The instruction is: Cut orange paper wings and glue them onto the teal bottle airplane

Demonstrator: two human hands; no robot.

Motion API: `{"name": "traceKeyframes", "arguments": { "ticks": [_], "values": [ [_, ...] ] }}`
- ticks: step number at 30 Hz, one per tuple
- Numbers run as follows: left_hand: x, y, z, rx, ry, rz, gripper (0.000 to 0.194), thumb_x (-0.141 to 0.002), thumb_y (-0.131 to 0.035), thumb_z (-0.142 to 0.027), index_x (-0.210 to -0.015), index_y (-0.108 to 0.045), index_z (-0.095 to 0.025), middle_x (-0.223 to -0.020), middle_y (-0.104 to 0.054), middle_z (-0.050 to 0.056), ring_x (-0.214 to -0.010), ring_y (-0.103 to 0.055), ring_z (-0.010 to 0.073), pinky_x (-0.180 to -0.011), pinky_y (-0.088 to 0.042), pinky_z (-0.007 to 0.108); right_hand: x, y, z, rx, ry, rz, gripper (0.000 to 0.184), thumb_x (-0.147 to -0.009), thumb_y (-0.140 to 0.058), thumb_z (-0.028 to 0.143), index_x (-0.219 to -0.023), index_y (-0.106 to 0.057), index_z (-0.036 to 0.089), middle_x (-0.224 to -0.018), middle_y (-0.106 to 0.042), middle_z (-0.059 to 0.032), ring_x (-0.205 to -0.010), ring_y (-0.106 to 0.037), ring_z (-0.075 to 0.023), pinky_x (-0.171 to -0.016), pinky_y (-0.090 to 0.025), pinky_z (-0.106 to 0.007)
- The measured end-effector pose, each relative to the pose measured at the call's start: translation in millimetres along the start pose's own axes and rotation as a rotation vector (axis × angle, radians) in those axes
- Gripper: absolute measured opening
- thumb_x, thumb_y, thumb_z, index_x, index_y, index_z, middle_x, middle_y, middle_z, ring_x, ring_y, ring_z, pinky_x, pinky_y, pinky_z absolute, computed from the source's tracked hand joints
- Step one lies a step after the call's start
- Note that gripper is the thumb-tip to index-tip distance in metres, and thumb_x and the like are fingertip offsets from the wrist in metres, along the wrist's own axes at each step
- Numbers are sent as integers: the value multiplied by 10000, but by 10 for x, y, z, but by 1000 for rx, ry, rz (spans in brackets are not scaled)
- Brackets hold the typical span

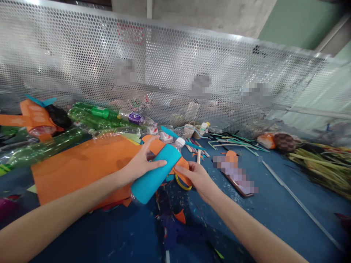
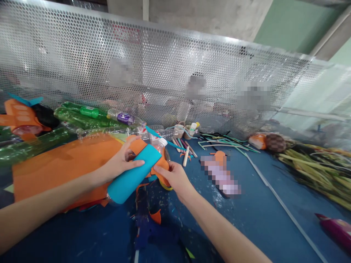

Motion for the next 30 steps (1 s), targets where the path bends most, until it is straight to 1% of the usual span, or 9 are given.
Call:
{"name": "traceKeyframes", "arguments": {
  "ticks": [4,10,16,20,23,26,28,30],
  "values": [
    [19,-20,-40,-102,-14,27,855,-697,-729,-279,-1383,-224,-348,-1248,-534,98,-1076,-550,320,-805,-516,457,17,-3,24,-9,6,9,318,-579,-789,380,-751,-682,136,-720,-712,-42,-592,-620,-138,-551,-463,-222],
    [46,-71,-137,-124,-69,44,819,-700,-719,-251,-1373,-261,-339,-1263,-531,80,-1079,-549,298,-837,-499,438,26,-12,33,-14,27,25,300,-584,-788,367,-744,-692,132,-683,-711,-45,-577,-630,-147,-546,-475,-227],
    [50,-61,-153,-184,-76,12,790,-685,-721,-248,-1356,-312,-322,-1223,-558,88,-1051,-559,309,-855,-471,481,20,-2,44,4,40,1,283,-574,-791,375,-706,-688,148,-664,-707,-31,-554,-619,-149,-534,-466,-239],
    [41,-31,-174,-207,-110,-24,771,-691,-724,-279,-1345,-318,-329,-1272,-515,85,-1087,-531,305,-905,-440,487,32,34,111,46,59,14,301,-626,-751,425,-734,-683,153,-684,-701,-23,-589,-617,-156,-534,-447,-235],
    [39,-40,-157,-182,-71,-4,769,-714,-705,-313,-1353,-279,-347,-1226,-537,90,-1065,-541,312,-833,-488,472,38,52,155,60,80,26,323,-679,-699,471,-794,-686,170,-710,-698,-16,-648,-626,-169,-572,-456,-246],
    [46,-59,-156,-179,-56,14,766,-724,-695,-332,-1355,-262,-363,-1230,-527,90,-1014,-564,311,-754,-523,449,33,46,163,57,87,39,325,-669,-706,472,-808,-687,179,-741,-701,-16,-687,-631,-184,-614,-470,-265],
    [53,-68,-178,-183,-76,14,759,-726,-694,-331,-1354,-270,-363,-1256,-509,85,-1006,-567,300,-769,-518,441,25,43,160,54,90,35,323,-649,-720,469,-787,-687,178,-751,-703,-18,-688,-630,-185,-627,-473,-269],
    [61,-77,-193,-193,-79,19,760,-732,-689,-329,-1363,-266,-354,-1185,-555,80,-994,-572,294,-791,-506,442,18,46,160,64,101,27,320,-639,-725,468,-766,-686,177,-747,-701,-17,-672,-624,-178,-622,-469,-264]
  ]
}}
Point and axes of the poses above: each hand's wrist, its own x-axis away from the middle knuckle, its own y-axis out of the back of the hand, z = x × y, the point moved 6 cm from there along -x, towards the middle knuckle
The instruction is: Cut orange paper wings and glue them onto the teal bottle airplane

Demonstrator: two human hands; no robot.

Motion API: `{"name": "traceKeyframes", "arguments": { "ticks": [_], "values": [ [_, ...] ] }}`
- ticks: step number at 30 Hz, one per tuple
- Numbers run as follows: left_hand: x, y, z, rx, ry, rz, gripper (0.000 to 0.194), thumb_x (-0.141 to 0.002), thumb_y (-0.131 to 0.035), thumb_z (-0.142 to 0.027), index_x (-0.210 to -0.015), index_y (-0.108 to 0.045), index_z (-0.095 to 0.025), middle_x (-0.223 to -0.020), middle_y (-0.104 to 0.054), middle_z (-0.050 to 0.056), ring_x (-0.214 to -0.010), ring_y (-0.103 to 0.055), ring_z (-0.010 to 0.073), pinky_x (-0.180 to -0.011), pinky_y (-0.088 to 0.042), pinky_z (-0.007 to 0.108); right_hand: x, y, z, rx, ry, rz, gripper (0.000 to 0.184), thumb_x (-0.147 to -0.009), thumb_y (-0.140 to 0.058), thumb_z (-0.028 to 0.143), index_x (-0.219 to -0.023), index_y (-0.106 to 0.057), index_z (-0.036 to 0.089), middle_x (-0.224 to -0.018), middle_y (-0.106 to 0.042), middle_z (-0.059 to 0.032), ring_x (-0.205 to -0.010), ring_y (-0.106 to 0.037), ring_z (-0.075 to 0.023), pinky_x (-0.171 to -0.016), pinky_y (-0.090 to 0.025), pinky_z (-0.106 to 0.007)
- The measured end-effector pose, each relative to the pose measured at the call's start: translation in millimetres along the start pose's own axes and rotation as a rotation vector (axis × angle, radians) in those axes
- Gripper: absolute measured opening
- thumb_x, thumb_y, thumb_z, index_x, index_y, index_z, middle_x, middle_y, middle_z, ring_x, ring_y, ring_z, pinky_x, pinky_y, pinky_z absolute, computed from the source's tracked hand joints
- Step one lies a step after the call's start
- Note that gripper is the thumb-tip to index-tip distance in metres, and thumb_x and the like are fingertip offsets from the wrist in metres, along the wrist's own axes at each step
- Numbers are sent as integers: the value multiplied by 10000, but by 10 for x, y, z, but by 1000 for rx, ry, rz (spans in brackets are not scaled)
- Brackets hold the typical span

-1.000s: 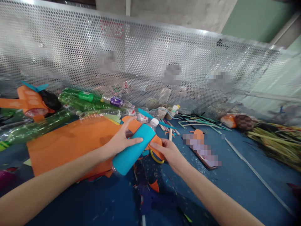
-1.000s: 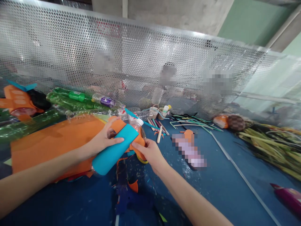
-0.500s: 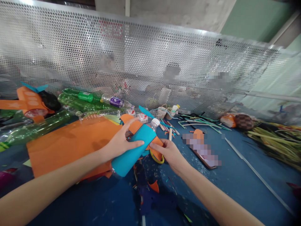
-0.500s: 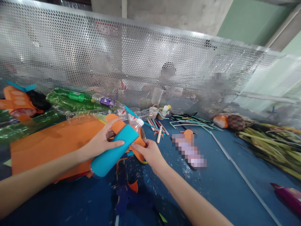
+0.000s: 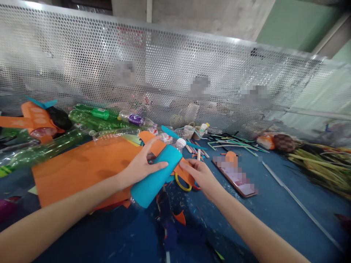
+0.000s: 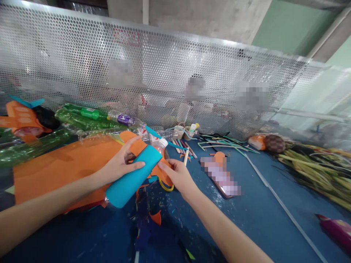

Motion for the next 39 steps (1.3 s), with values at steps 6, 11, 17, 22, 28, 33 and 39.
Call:
{"name": "traceKeyframes", "arguments": {
  "ticks": [6,11,17,22,28,33,39],
  "values": [
    [31,14,13,-90,40,-13,777,-730,-686,-344,-1386,-269,-328,-892,-635,53,-929,-592,309,-779,-493,456,-11,20,6,66,44,-15,299,-657,-709,465,-718,-667,175,-674,-660,6,-602,-576,-146,-556,-432,-237],
    [31,21,35,-127,21,-15,753,-729,-686,-321,-1377,-304,-328,-1065,-626,74,-934,-600,299,-785,-493,455,-8,17,-4,132,81,-18,305,-677,-686,477,-725,-662,178,-673,-643,10,-605,-557,-145,-546,-411,-236],
    [-23,24,13,-175,-54,9,582,-728,-680,-299,-1273,-478,-337,-1313,-510,33,-1069,-550,297,-865,-466,442,-44,28,-14,268,109,1,352,-737,-602,523,-797,-650,180,-734,-649,0,-651,-562,-164,-588,-416,-258],
    [-110,160,92,-63,10,-62,586,-703,-707,-300,-1253,-505,-299,-1285,-533,68,-1079,-551,306,-828,-492,431,21,156,183,858,146,24,448,-833,-434,567,-717,-625,179,-635,-609,-32,-619,-545,-182,-580,-370,-287],
    [-173,331,317,218,281,-119,667,-715,-700,-405,-1304,-400,-313,-1067,-630,126,-698,-662,258,-592,-543,428,485,136,208,1390,-10,326,359,-626,-697,506,-825,-678,209,-760,-680,-70,-684,-618,-253,-563,-386,-294],
    [-209,493,436,278,338,-238,745,-700,-721,-403,-1325,-329,-301,-968,-645,116,-702,-652,257,-611,-540,426,814,-251,68,1507,-11,592,601,-589,-760,440,-1108,-604,178,-1168,-593,-154,-982,-590,-356,-771,-468,-404],
    [-278,680,496,282,243,-278,694,-691,-723,-416,-1273,-354,-333,-1149,-564,112,-777,-639,250,-621,-551,405,883,-415,66,1541,-3,611,493,-687,-696,166,-1157,-562,101,-1160,-582,-194,-1000,-588,-345,-845,-474,-450]
  ]
}}
Point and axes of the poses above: each hand's wrist, its own x-axis away from the middle knuckle, its own y-axis out of the back of the hand, z = x × y, the point moved 6 cm from there along -x, towards the middle knuckle
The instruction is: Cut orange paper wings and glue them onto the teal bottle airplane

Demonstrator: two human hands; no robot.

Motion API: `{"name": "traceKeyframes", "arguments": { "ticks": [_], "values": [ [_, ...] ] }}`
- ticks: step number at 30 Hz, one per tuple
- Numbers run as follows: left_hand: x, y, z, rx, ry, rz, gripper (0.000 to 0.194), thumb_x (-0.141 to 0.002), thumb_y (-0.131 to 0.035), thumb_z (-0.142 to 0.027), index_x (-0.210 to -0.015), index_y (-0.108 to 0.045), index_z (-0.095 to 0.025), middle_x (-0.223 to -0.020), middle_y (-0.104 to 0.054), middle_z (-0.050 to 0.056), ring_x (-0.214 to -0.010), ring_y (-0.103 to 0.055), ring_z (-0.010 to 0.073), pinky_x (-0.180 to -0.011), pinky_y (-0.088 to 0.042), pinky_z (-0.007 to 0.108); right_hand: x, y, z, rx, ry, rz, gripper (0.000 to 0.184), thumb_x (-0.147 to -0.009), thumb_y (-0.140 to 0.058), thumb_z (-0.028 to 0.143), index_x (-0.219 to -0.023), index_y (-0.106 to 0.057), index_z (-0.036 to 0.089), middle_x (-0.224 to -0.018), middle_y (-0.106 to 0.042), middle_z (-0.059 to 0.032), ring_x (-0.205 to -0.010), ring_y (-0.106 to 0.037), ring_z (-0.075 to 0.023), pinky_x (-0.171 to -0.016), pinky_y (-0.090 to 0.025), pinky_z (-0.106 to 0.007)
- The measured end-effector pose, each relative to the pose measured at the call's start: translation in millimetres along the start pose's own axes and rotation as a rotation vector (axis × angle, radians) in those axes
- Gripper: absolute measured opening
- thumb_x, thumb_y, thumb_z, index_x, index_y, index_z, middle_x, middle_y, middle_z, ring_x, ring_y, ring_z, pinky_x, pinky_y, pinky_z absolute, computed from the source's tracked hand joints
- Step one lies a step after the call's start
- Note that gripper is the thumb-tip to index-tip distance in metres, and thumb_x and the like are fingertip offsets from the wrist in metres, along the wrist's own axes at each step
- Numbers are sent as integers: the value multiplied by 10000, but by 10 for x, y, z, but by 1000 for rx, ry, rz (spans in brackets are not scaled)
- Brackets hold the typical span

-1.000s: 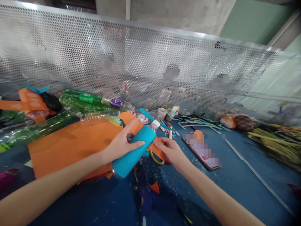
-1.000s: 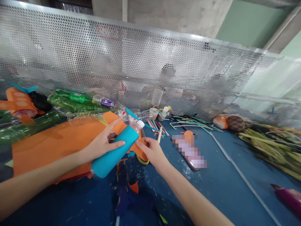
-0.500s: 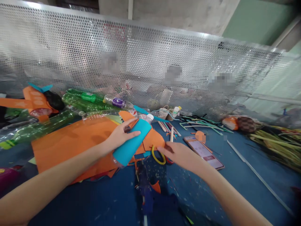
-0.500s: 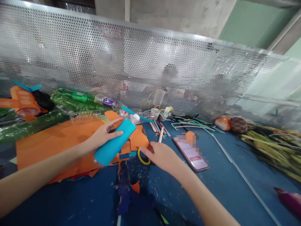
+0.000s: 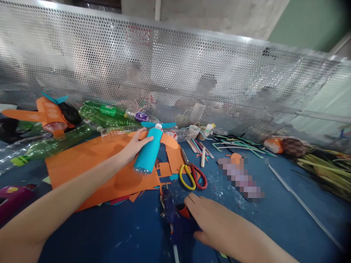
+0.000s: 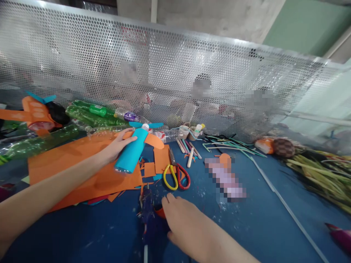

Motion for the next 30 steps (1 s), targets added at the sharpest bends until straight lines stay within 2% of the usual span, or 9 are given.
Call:
{"name": "traceKeyframes", "arguments": {
  "ticks": [3,7,9,12,14,17,19,24,30],
  "values": [
    [-34,66,-13,-22,4,-46,665,-692,-721,-420,-1254,-383,-309,-1079,-590,113,-765,-634,251,-609,-543,399,16,21,-27,-6,15,-68,402,-707,-646,85,-1105,-586,99,-1071,-626,-175,-980,-598,-323,-842,-476,-435],
    [-48,107,-41,-30,8,-95,632,-693,-722,-415,-1226,-406,-291,-1041,-597,108,-742,-634,243,-606,-539,395,-1,-111,-246,-9,-58,-118,489,-640,-691,49,-1114,-581,103,-1034,-649,-166,-956,-605,-325,-813,-486,-414],
    [-50,114,-53,-27,-1,-94,634,-691,-724,-418,-1222,-399,-297,-1055,-588,106,-734,-635,242,-586,-542,393,12,-235,-472,19,-110,-151,585,-568,-711,10,-1128,-572,105,-1063,-646,-170,-946,-609,-331,-842,-473,-421],
    [-63,137,-63,-33,-18,-94,648,-689,-729,-408,-1230,-389,-304,-1066,-586,105,-736,-640,241,-575,-549,387,103,-355,-889,52,-62,-342,565,-637,-640,48,-1181,-530,154,-1121,-628,-138,-967,-601,-297,-854,-465,-406],
    [-85,169,-67,-52,-26,-111,652,-686,-735,-388,-1235,-393,-301,-1065,-592,105,-731,-645,235,-576,-553,380,193,-393,-1276,122,-125,-460,554,-617,-615,35,-1154,-537,145,-1066,-647,-135,-918,-615,-290,-831,-475,-411],
    [-133,228,-88,-77,-46,-151,658,-678,-743,-369,-1237,-404,-292,-1070,-597,110,-721,-649,229,-573,-558,374,289,-360,-1766,238,-156,-554,478,-654,-576,57,-1124,-550,137,-1037,-650,-145,-920,-617,-291,-829,-473,-424],
    [-167,267,-112,-76,-63,-176,670,-677,-746,-357,-1246,-399,-288,-1061,-601,112,-719,-649,228,-575,-558,373,303,-268,-1948,316,-117,-599,425,-712,-548,103,-1137,-540,120,-1076,-632,-164,-967,-600,-298,-843,-465,-430],
    [-234,364,-185,-68,-100,-244,649,-685,-744,-336,-1236,-407,-268,-1061,-600,111,-740,-650,217,-602,-559,358,61,-44,-2062,400,-60,-597,452,-759,-526,117,-1209,-489,116,-1166,-586,-167,-1040,-563,-298,-870,-447,-411],
    [-257,560,-232,-111,-117,-332,658,-691,-734,-328,-1250,-393,-265,-1086,-587,111,-769,-652,225,-590,-564,346,-431,15,-2027,426,-91,-587,256,-810,-567,174,-1061,-564,127,-961,-626,-139,-914,-583,-283,-809,-456,-398]
  ]
}}
Point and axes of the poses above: each hand's wrist, its own x-axis away from the middle knuckle, its own y-axis out of the back of the hand, z = x × y, the point moved 6 cm from there along -x, towards the middle knuckle
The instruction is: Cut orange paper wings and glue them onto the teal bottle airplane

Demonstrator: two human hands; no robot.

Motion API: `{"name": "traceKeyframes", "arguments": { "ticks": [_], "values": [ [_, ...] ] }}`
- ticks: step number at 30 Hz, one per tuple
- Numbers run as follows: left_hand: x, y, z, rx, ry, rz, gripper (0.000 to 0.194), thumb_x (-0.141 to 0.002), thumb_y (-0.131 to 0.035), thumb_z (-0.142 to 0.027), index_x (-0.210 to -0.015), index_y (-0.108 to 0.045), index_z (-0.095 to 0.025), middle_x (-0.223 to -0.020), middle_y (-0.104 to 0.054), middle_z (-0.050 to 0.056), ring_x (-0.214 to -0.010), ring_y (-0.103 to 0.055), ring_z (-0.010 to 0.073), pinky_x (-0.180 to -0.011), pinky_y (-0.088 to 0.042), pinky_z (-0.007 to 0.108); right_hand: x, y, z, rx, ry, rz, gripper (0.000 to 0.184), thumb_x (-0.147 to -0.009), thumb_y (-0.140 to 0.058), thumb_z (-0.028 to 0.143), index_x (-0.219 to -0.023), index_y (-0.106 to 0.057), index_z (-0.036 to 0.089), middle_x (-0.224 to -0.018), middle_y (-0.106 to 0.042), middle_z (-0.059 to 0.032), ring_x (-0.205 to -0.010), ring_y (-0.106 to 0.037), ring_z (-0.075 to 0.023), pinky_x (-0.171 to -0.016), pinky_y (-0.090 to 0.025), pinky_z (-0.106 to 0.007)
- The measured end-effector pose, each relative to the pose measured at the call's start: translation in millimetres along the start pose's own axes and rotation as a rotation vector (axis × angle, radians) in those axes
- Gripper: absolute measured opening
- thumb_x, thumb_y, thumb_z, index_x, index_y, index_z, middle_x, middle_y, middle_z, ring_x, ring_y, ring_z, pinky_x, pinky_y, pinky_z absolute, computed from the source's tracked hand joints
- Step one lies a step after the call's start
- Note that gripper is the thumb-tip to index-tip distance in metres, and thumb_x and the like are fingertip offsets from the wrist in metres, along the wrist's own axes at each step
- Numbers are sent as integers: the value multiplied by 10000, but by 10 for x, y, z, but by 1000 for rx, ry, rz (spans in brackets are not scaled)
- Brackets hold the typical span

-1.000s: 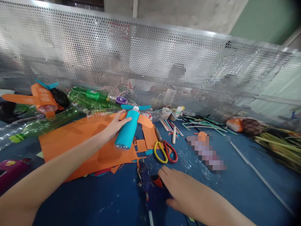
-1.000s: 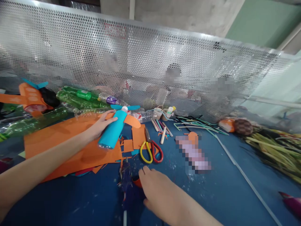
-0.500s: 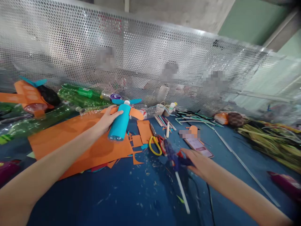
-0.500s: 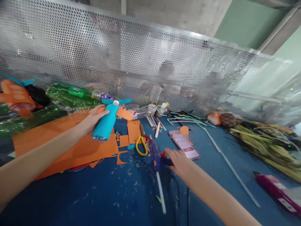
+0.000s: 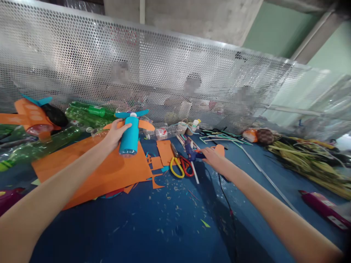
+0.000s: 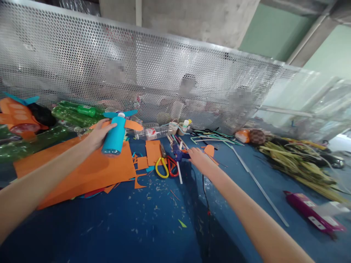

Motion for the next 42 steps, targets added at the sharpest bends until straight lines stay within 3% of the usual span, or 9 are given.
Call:
{"name": "traceKeyframes", "arguments": {
  "ticks": [4,9,13,18,23,29,35,42],
  "values": [
    [-40,162,9,-40,-4,-38,653,-711,-710,-311,-1267,-371,-265,-1150,-556,117,-839,-645,244,-574,-565,323,-153,-41,52,25,-19,25,148,-829,-588,179,-966,-600,125,-955,-618,-129,-923,-577,-252,-804,-463,-372],
    [-105,307,41,-133,18,-93,699,-722,-697,-310,-1312,-328,-243,-1181,-534,147,-848,-638,257,-536,-555,306,-320,17,51,40,-93,56,275,-894,-527,294,-1132,-539,159,-1129,-570,-71,-937,-589,-192,-787,-502,-395],
    [-183,391,52,-243,23,-114,742,-712,-706,-330,-1334,-310,-244,-1201,-519,155,-808,-641,254,-527,-546,307,-411,49,122,40,-176,48,277,-891,-532,290,-1133,-540,156,-1130,-570,-78,-952,-585,-200,-792,-501,-396],
    [-282,502,-2,-378,21,-52,836,-645,-760,-376,-1348,-315,-291,-1186,-536,160,-767,-648,288,-506,-539,347,-312,155,202,15,-330,-29,278,-875,-534,304,-1074,-564,112,-956,-620,-132,-954,-575,-269,-718,-496,-362],
    [-243,581,-125,-459,42,75,908,-654,-749,-405,-1396,-231,-324,-1027,-618,147,-705,-663,283,-559,-541,392,-161,400,235,-41,-416,-191,355,-880,-486,305,-1167,-500,95,-1083,-579,-183,-1039,-516,-320,-825,-428,-439],
    [-39,534,-244,-397,33,391,721,-703,-679,-444,-1338,-361,-318,-923,-643,72,-788,-663,269,-659,-543,379,-152,491,508,-210,-316,-286,240,-869,-472,275,-1067,-550,163,-994,-636,-87,-945,-557,-243,-823,-442,-343],
    [-74,499,-222,-434,13,465,670,-634,-747,-320,-1250,-483,-329,-1200,-583,91,-1068,-580,264,-815,-513,353,-174,468,808,-349,-152,-282,178,-865,-479,269,-959,-611,195,-938,-654,-71,-891,-581,-231,-799,-458,-349],
    [-96,348,-241,-586,-85,570,747,-569,-781,-254,-1256,-494,-321,-1349,-472,96,-1253,-412,308,-872,-474,380,-189,400,854,-404,-90,-224,175,-871,-477,254,-941,-624,194,-907,-654,-71,-879,-588,-232,-816,-458,-372]
  ]
}}
Point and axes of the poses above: each hand's wrist, its own x-axis away from the middle knuckle, its own y-axis out of the back of the hand, z = x × y, the point moved 6 cm from there along -x, towards the middle knuckle
